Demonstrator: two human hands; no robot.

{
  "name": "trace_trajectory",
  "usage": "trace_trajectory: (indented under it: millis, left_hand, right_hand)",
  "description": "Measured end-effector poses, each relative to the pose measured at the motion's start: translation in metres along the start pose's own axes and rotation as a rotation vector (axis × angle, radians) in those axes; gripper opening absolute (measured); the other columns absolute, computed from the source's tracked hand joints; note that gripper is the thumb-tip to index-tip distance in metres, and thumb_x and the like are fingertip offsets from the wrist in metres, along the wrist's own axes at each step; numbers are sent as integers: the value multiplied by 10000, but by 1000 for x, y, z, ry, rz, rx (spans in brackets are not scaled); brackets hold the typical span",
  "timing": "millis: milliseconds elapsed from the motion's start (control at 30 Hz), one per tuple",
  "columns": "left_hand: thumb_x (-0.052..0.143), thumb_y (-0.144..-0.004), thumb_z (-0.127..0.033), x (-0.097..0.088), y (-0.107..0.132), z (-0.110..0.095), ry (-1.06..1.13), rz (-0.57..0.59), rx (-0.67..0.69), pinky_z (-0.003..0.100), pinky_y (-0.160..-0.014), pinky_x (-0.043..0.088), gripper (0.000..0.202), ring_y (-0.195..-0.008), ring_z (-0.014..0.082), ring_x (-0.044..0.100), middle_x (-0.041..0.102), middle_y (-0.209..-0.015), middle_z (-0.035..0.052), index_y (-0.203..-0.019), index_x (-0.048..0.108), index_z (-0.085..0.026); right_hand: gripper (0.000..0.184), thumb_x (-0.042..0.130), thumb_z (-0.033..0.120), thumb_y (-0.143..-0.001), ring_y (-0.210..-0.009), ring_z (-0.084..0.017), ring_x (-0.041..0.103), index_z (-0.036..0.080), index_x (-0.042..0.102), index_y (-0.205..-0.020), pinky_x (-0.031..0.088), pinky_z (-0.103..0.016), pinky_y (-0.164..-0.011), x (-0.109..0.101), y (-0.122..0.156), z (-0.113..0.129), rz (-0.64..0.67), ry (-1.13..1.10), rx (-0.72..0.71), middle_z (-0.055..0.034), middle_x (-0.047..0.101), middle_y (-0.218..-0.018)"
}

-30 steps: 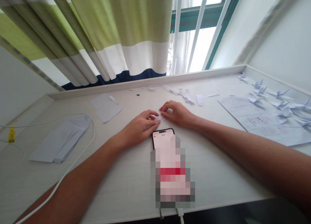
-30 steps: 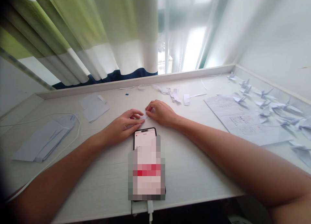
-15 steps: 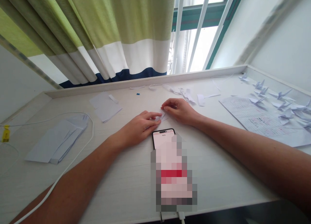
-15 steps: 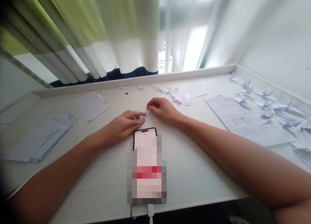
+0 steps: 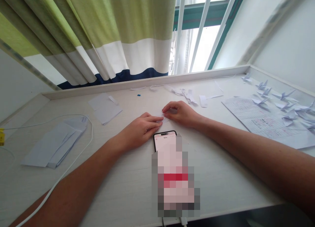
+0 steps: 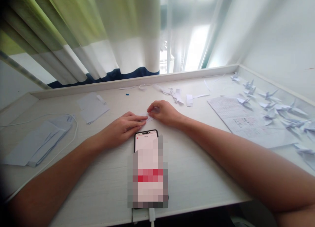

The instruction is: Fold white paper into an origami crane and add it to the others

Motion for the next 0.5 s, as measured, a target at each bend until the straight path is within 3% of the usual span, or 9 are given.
trace_trajectory:
  millis: [500]
  left_hand:
    - [494, -1093, -288, 0, 1, -4, -20, -5, 1, 455, -1087, 530, 337, -1193, 249, 620, 700, -1418, 99, -1250, 779, -199]
  right_hand:
    - [35, 758, 189, -886, -933, -232, 761, 196, 791, -897, 600, -386, -906, 2, 0, 1, -35, 2, 46, -70, 819, -990]
Point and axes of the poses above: each hand's wrist, its own y-axis away from the middle knuckle, its own x-axis out of the palm, z = x × y, the point moved 2 cm from there along -y, towards the middle knuckle
